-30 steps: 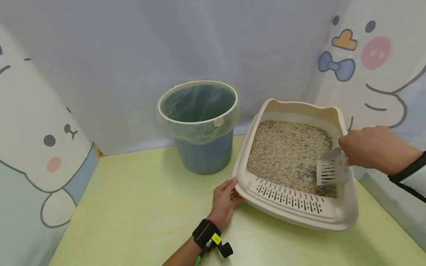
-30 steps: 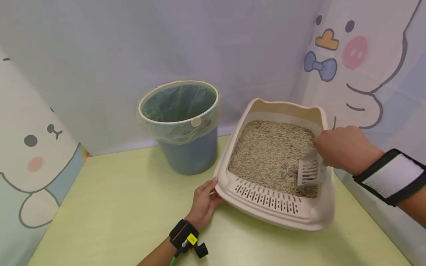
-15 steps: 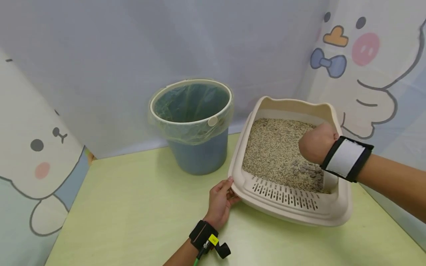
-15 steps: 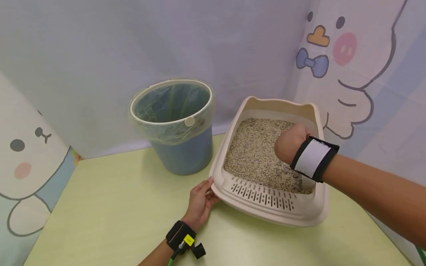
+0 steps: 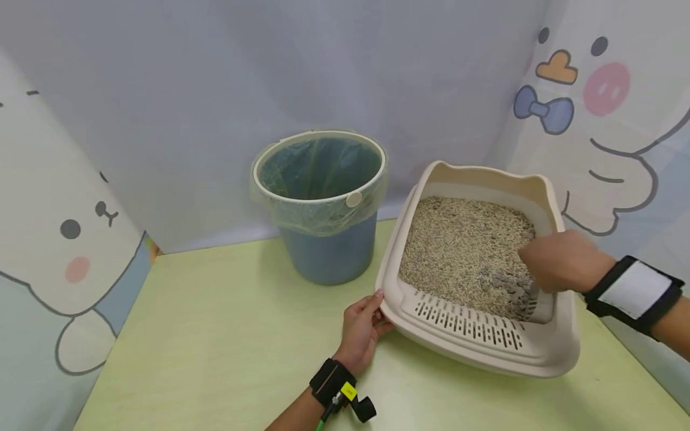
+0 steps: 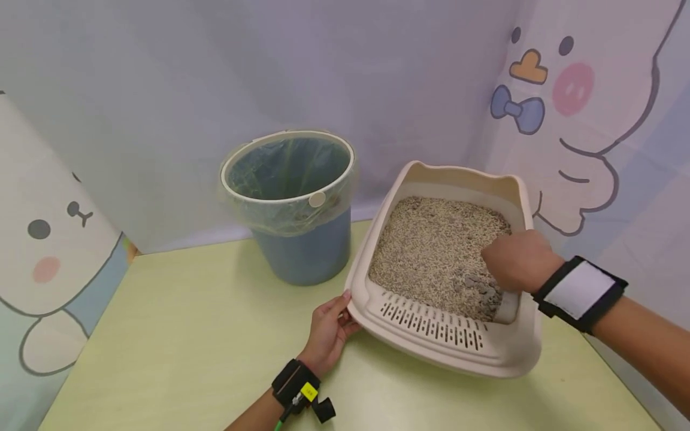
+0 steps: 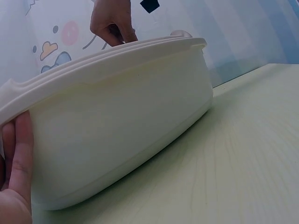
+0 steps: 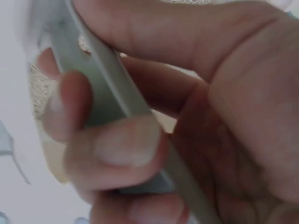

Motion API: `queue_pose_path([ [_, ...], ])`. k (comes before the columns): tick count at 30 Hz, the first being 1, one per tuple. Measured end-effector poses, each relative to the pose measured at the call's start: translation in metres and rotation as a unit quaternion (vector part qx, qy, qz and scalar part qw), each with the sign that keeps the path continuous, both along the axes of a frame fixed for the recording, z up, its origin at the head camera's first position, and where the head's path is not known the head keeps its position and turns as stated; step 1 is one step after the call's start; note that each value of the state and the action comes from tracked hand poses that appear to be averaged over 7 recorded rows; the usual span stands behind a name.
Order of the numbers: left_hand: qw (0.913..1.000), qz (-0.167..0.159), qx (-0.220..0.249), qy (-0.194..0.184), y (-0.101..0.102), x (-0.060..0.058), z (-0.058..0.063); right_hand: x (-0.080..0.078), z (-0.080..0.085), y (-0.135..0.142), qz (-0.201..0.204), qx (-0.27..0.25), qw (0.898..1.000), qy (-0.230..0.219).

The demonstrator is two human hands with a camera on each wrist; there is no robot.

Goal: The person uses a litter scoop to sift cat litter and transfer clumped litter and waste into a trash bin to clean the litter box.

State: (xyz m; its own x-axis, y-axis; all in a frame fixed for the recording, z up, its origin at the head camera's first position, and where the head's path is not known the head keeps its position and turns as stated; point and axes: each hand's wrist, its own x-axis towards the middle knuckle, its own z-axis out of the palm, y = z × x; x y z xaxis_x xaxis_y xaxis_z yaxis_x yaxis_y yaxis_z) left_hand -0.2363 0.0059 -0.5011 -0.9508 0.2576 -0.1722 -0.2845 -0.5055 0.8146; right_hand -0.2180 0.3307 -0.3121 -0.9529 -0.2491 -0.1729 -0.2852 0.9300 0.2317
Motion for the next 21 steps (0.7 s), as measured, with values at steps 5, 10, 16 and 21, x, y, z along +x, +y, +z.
queue_pose_path([
  [5,1.0000,-0.004,-0.002,0.005,0.000,0.000,0.001,0.012,-0.005,0.022,-0.023,-0.035,0.999,-0.001],
  [10,0.9999,-0.005,-0.005,0.013,0.000,-0.001,0.002,0.025,-0.015,0.030,-0.047,-0.053,0.997,0.034],
  [16,0.9999,-0.005,-0.007,0.011,0.000,-0.002,0.001,0.033,-0.021,0.032,-0.051,-0.061,0.995,0.056],
  [21,1.0000,0.000,-0.003,0.005,0.000,-0.001,-0.001,0.033,-0.025,0.031,-0.061,-0.087,0.994,0.029],
])
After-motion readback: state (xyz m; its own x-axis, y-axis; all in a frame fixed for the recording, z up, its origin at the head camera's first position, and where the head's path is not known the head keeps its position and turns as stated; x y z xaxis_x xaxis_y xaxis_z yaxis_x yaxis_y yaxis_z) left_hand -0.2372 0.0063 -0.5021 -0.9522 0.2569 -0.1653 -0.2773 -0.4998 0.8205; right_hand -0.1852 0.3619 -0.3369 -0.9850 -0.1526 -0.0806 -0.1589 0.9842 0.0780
